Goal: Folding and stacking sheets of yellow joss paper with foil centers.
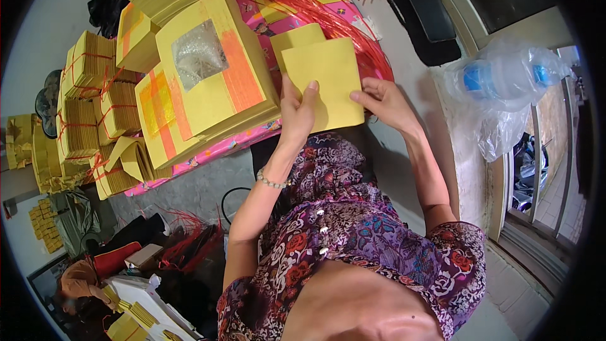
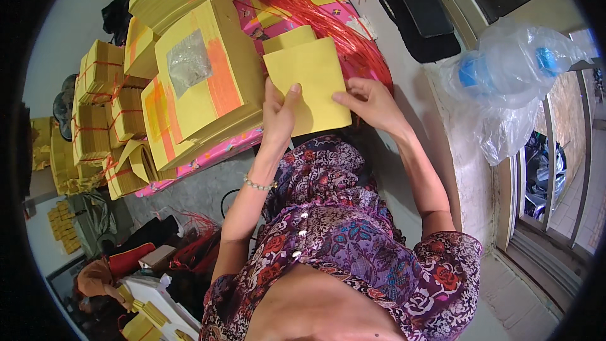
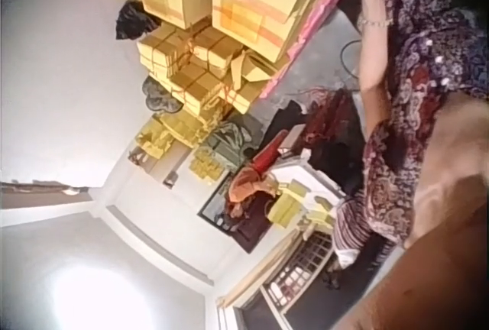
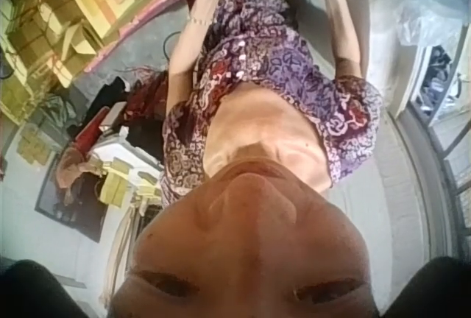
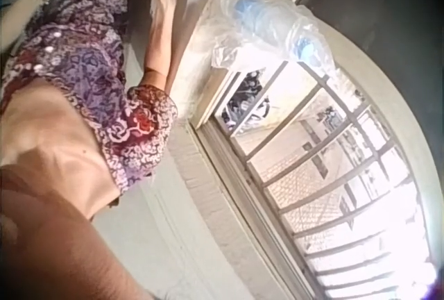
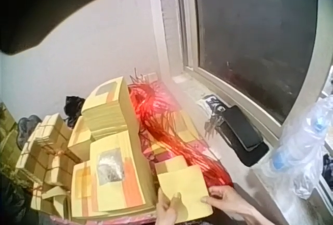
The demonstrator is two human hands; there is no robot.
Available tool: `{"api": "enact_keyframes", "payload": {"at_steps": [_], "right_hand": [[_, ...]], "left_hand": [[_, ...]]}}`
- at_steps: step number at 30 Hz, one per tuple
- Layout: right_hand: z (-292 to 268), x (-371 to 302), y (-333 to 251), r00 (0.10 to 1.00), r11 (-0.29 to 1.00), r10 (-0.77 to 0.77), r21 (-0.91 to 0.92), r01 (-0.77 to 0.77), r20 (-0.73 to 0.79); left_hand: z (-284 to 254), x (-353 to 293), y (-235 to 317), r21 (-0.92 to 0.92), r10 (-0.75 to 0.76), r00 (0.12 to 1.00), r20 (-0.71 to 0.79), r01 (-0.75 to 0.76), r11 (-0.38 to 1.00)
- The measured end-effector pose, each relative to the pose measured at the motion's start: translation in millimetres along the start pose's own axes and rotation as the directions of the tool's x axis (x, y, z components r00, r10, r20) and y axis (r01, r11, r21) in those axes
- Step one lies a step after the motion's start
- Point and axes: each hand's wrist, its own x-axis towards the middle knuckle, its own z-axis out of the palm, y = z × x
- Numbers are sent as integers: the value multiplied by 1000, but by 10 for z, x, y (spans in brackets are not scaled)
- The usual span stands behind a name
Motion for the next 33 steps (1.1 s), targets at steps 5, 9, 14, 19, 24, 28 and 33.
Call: {"api": "enact_keyframes", "payload": {"at_steps": [5, 9, 14, 19, 24, 28, 33], "right_hand": [[-14, 97, -24, 998, 1000, -13, 6, 14, -63], [17, 112, 7, 999, 996, 12, 89, -7, -47], [13, 138, 53, 988, 991, -78, 93, 91, -137], [-17, 134, 84, 979, 980, -44, 182, 81, -201], [-6, 106, 52, 982, 981, -3, 188, 39, -188], [-22, -1, 46, 998, 993, 33, 118, -27, -50], [-5, -58, 36, 997, 986, 75, 144, -78, 24]], "left_hand": [[4, -72, 3, 32, 24, 997, 71, -26, 999], [-41, -127, -5, 55, -9, 997, 77, 4, 999], [-36, -198, -22, 77, -18, 995, 101, 11, 997], [-47, -316, -56, 107, -31, 993, 112, 19, 994], [-101, -356, -126, 109, -64, 994, 91, 54, 993], [-121, -320, -88, -16, -134, 991, 5, 134, 991], [-92, -243, -61, 7, -82, 996, 16, 82, 997]]}}
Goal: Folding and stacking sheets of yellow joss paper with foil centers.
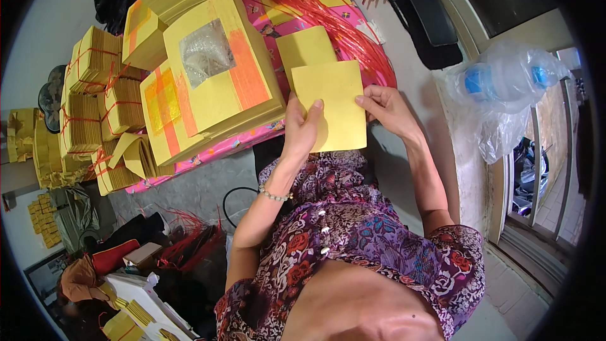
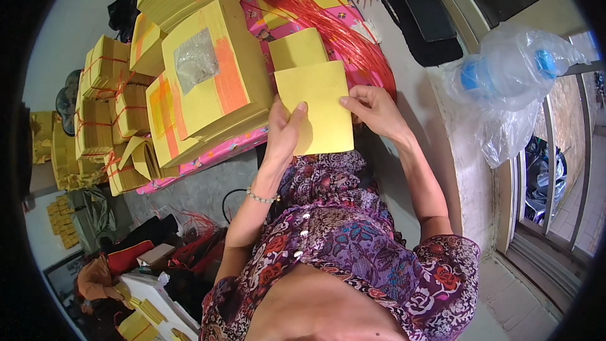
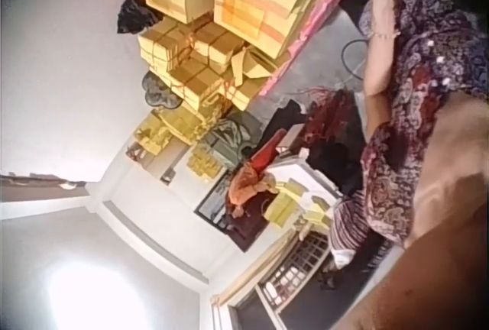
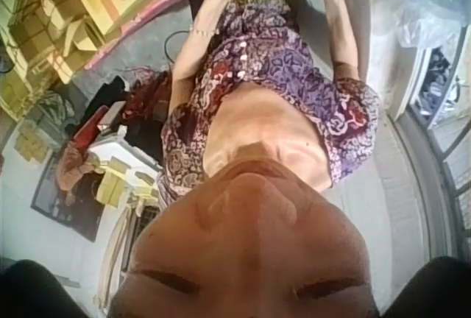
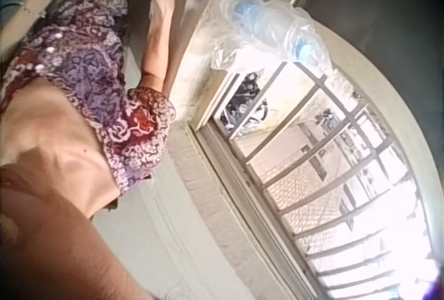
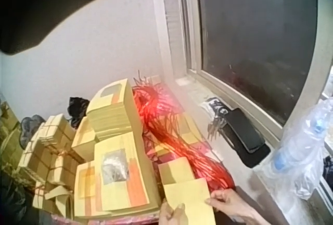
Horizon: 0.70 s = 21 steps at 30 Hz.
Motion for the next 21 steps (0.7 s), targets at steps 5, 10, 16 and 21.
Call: {"api": "enact_keyframes", "payload": {"at_steps": [5, 10, 16, 21], "right_hand": [[-6, -50, 1, 995, 996, 2, -92, 8, 104], [99, 51, -36, 991, 989, -133, -69, 134, 8], [-59, 471, -177, 978, 979, -195, 44, 198, -68], [-162, 861, -201, 969, 973, -227, 18, 229, -98]], "left_hand": [[-36, 89, 107, -18, 2, 998, 66, -1, 1000], [-16, 152, 60, 22, 94, 996, -11, -94, 995], [-25, 168, 126, -3, 58, 997, -43, -58, 998], [-40, -72, -230, 599, 348, 937, 32, -297, 744]]}}
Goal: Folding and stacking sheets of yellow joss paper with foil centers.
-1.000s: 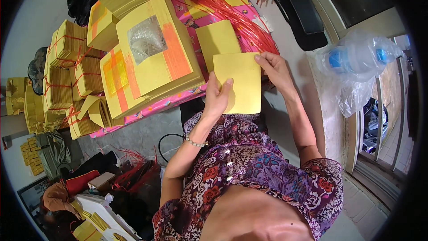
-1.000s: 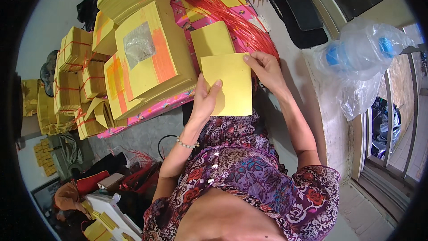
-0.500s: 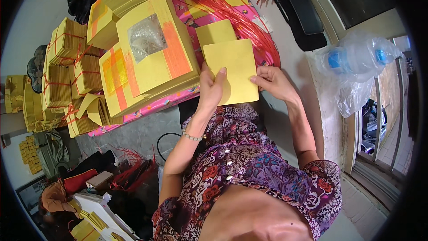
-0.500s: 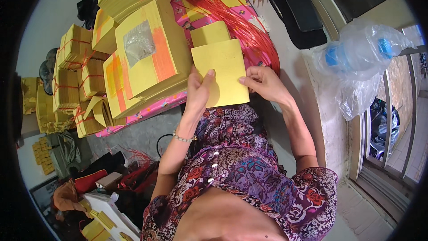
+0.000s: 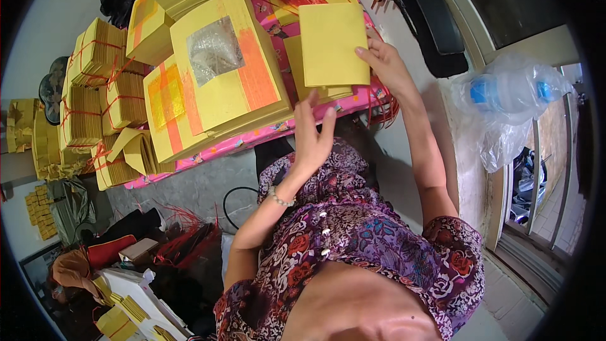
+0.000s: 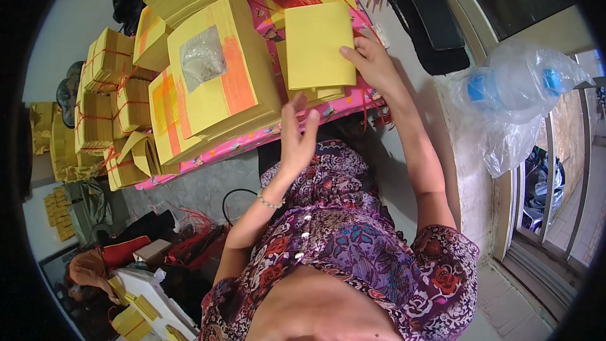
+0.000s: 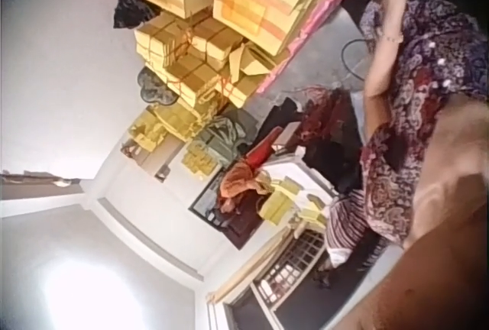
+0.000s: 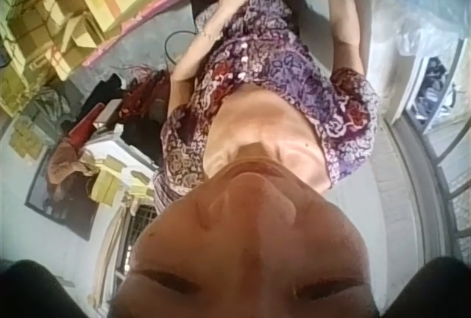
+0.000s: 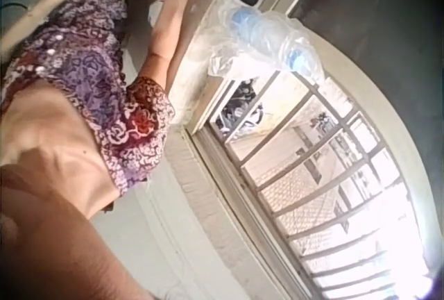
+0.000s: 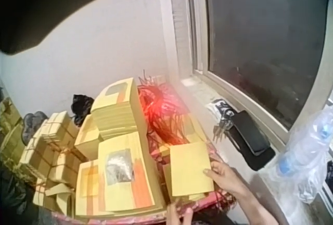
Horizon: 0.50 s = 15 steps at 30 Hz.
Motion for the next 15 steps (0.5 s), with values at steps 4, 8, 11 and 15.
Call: {"api": "enact_keyframes", "payload": {"at_steps": [4, 8, 11, 15], "right_hand": [[97, 147, 95, 991, 990, 89, -119, -78, 97], [114, 216, 381, 993, 976, 86, -207, -67, 85], [16, 270, 649, 999, 898, 40, -439, -22, 32], [33, 255, 720, 998, 949, 49, -313, -37, 32]], "left_hand": [[25, -73, -50, 392, 218, 969, 113, -245, 887], [103, -78, -179, 526, 213, 954, 211, -295, 798], [115, -74, -212, 558, 188, 950, 247, -299, 774], [105, -76, -232, 584, 187, 944, 273, -317, 747]]}}
